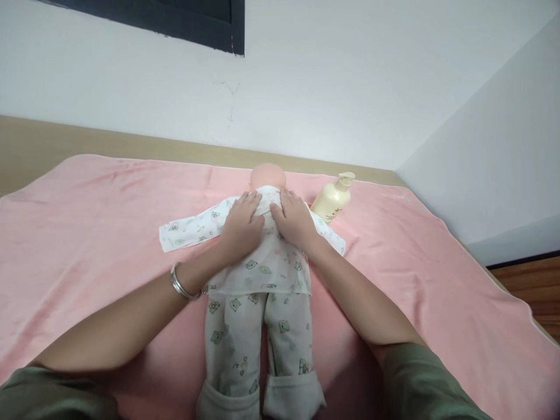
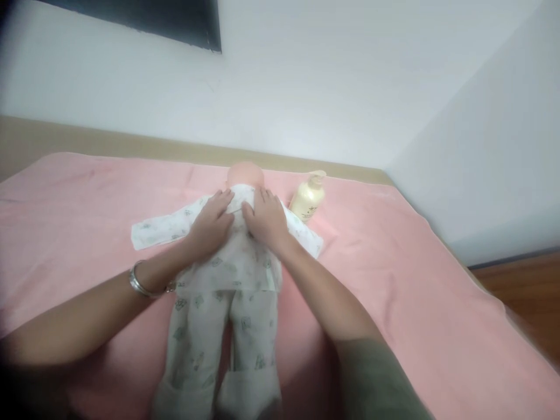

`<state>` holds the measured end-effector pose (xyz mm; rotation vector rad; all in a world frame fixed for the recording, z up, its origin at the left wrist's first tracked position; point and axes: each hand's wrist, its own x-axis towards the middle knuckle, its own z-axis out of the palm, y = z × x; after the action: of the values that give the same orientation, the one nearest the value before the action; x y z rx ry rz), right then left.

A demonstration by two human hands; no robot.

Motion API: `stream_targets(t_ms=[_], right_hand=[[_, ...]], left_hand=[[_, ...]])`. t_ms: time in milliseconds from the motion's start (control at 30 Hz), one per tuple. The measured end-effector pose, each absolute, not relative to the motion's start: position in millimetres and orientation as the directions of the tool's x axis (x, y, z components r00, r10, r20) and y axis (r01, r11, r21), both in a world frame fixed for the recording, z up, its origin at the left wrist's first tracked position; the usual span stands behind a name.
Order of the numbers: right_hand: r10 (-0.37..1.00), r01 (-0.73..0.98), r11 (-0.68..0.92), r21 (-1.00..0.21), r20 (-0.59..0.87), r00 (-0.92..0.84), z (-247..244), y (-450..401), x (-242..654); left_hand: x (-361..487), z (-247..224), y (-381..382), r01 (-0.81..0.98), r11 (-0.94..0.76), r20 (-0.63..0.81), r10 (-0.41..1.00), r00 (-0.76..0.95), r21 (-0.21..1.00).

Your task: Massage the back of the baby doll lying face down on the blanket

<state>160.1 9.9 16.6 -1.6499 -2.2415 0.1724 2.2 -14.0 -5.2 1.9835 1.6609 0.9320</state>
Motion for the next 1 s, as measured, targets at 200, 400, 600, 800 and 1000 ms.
stream_targets(t_ms=[200,400,600,800,1000], right_hand=[[0.932,0.945,0.318,-0.075,0.208,-0.297,25.8,-40.5,141.0],[0.957,0.922,0.289,-0.258,0.110,-0.269,27.3,3.3,161.1],[0.953,0.933,0.296,-0.205,0.136,-0.272,25.2,2.9,160.1],[0.880,0.891,0.433,-0.135,0.276,-0.386,19.7,-27.5,141.6],[0.939,0.882,0.333,-0.333,0.207,-0.276,20.5,13.5,156.3]], left_hand=[[-10.6,-0.5,9.4,0.683,-0.126,0.163,0.987,0.010,0.719],[12.3,-8.8,-25.7,0.796,-0.282,0.345,0.933,0.098,0.536],[-1.4,5.4,-6.2,0.778,-0.191,0.177,0.979,0.105,0.598],[-5.9,5.8,6.6,0.788,-0.166,0.221,0.974,0.038,0.593],[12.9,-3.0,-23.8,0.839,-0.272,0.331,0.936,0.118,0.471]])
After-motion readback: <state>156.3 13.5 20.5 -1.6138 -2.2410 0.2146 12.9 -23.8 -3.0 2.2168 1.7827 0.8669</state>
